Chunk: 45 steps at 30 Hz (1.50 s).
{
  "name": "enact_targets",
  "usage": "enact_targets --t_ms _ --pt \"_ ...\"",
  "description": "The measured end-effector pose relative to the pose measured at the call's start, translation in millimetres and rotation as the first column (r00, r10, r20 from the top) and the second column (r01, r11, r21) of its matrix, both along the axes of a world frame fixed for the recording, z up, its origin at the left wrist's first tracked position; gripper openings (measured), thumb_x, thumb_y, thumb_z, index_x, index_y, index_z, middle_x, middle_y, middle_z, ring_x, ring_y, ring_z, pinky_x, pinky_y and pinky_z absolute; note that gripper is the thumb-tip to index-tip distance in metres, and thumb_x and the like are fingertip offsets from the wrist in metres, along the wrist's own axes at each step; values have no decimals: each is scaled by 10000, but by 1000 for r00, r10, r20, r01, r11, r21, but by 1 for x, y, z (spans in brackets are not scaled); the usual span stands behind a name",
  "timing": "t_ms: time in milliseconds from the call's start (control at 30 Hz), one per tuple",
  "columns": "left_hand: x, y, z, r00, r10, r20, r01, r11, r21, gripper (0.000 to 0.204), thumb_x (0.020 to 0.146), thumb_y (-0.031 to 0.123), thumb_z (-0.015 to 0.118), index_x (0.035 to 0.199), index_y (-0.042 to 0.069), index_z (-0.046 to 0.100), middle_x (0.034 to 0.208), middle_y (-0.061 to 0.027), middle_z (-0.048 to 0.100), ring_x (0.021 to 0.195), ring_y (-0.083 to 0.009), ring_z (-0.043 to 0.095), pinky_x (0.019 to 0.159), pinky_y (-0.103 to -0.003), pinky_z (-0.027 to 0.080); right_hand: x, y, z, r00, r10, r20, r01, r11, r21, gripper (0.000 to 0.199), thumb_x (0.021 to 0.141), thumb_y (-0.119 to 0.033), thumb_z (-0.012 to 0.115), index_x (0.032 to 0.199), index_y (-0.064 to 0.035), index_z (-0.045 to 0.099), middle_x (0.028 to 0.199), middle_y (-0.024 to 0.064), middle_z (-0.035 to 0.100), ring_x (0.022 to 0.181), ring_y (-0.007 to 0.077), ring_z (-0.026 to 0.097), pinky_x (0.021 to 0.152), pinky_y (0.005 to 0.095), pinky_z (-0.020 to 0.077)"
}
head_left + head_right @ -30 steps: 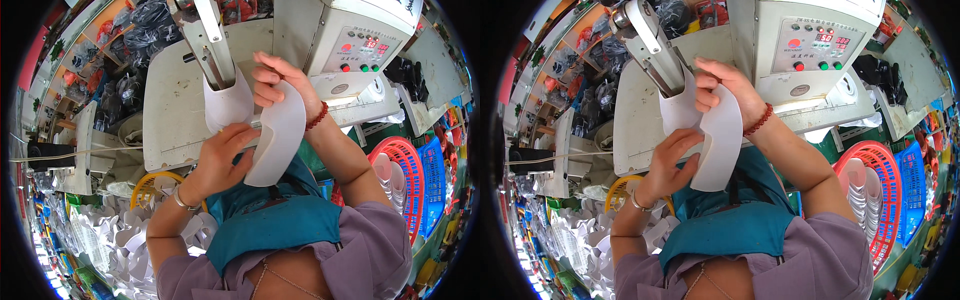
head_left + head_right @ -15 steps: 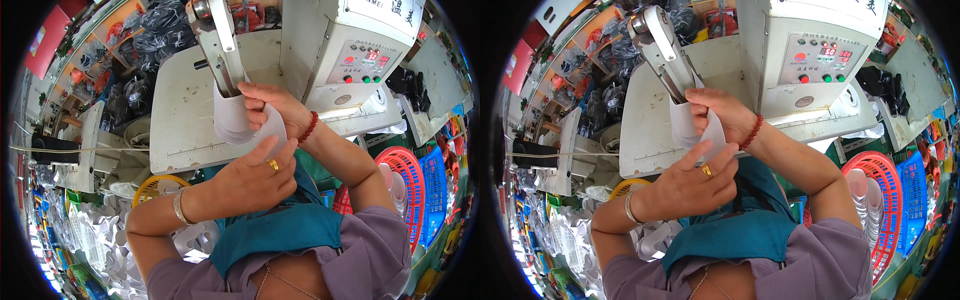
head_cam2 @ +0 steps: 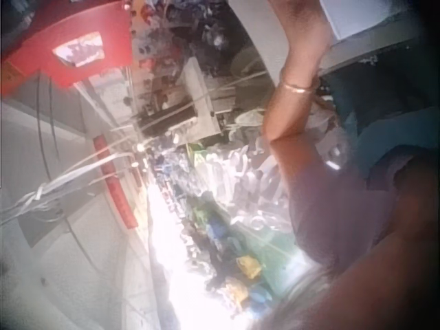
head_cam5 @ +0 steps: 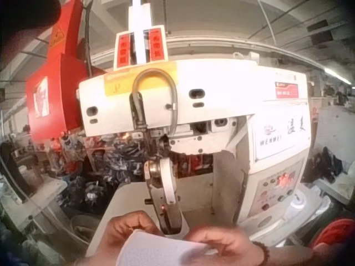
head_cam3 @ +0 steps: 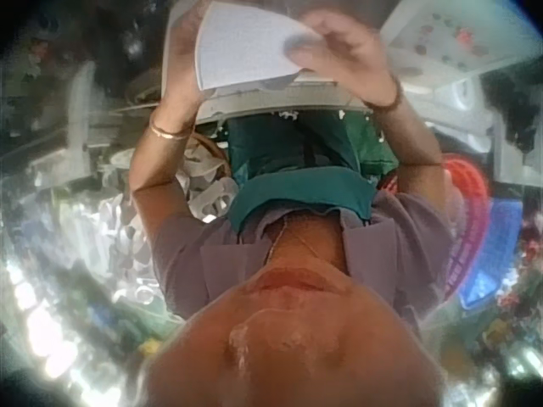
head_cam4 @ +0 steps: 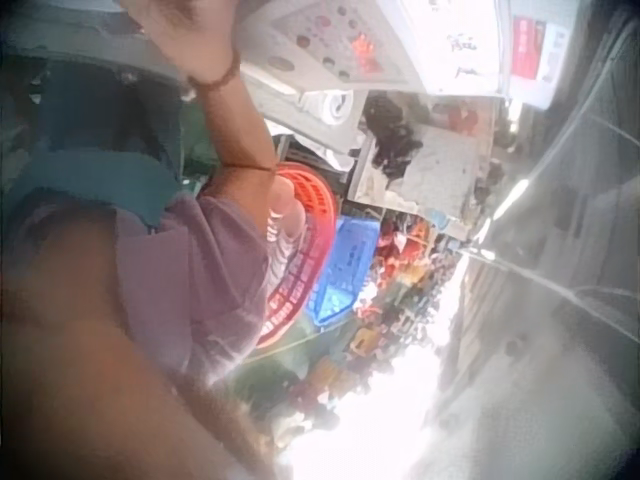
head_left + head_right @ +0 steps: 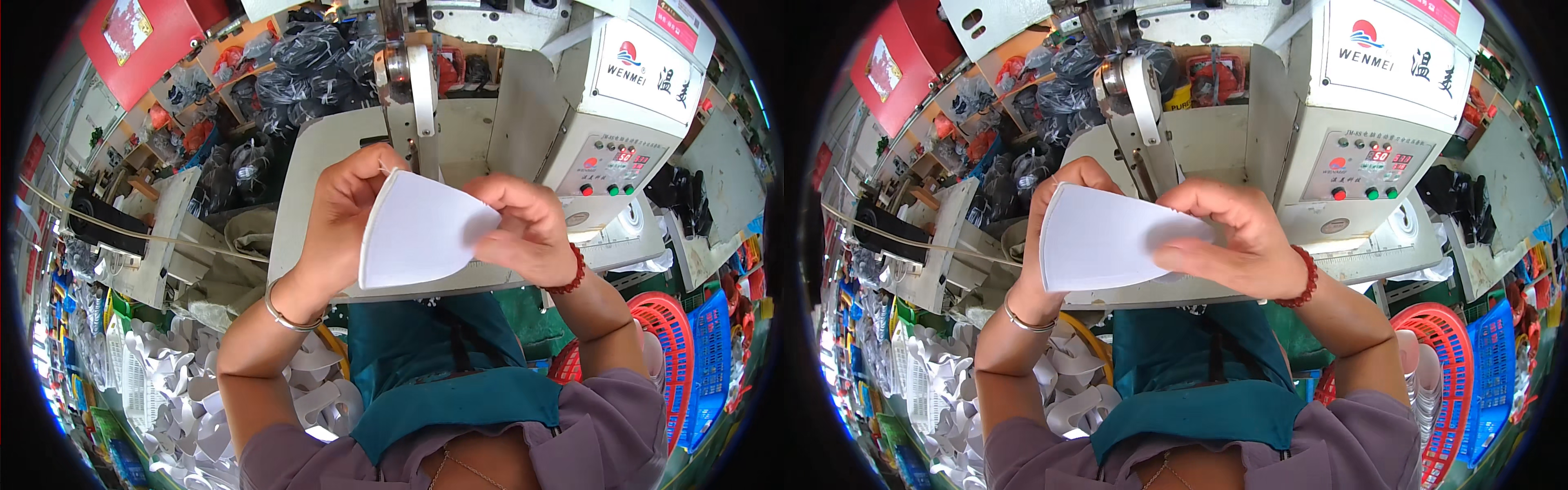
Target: The person repeatedly picks up shoe components from a basket, aligns the pieces by hand, and feeds them into a sewing machine to join and stack them together.
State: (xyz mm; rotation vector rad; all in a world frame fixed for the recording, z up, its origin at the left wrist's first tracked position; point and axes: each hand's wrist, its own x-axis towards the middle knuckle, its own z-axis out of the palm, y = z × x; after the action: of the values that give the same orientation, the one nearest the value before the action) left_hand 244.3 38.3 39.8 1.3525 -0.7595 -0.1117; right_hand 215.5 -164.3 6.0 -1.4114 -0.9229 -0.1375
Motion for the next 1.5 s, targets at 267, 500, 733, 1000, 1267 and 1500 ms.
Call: enact_targets --t_ms 267,500,733,1000,1267,1500 --pt "38 15 7 845 -445 -296 358 882 -306 279 819 115 598 1065 -13 570 920 -71 634 785 -139 601 680 -303 502 43 5 20 966 52 -253 -1 980 198 232 876 -156 599 1046 -1 573 897 16 624 781 52 566 712 200 450" --pt "61 25 23 932 -262 -250 203 950 -237 133 822 105 595 917 15 617 845 -49 645 768 -123 619 726 -276 487 69 2 38 959 -23 -283 95 965 246 104 822 -115 636 887 -34 644 795 -2 631 750 52 559 687 203 425" --pt "94 18 32 964 -95 -248 47 980 -192 114 821 126 565 852 31 620 776 -28 619 698 -106 573 621 -256 451 102 6 34 958 -146 -246 226 912 343 77 791 -101 645 831 -37 657 773 8 633 724 72 563 659 218 426" --pt "115 9 35 962 -42 -271 -11 981 -193 129 824 157 572 795 36 606 710 -24 577 600 -107 514 558 -240 412 114 8 35 945 -161 -286 266 885 381 127 820 -114 601 900 -26 645 799 16 639 725 86 571 638 232 433" --pt "125 7 37 947 -122 -298 66 979 -191 177 877 170 495 833 25 587 673 -21 553 549 -107 447 545 -226 366 116 14 41 902 -98 -420 301 841 449 116 810 -127 621 840 -15 633 749 11 597 650 91 509 604 241 426" --pt "129 5 36 933 -158 -324 73 963 -260 178 866 146 510 736 42 573 620 -5 517 530 -99 428 519 -241 355 128 10 33 861 10 -508 282 822 495 113 837 -141 595 851 -29 609 678 -25 504 618 77 454 605 242 415"
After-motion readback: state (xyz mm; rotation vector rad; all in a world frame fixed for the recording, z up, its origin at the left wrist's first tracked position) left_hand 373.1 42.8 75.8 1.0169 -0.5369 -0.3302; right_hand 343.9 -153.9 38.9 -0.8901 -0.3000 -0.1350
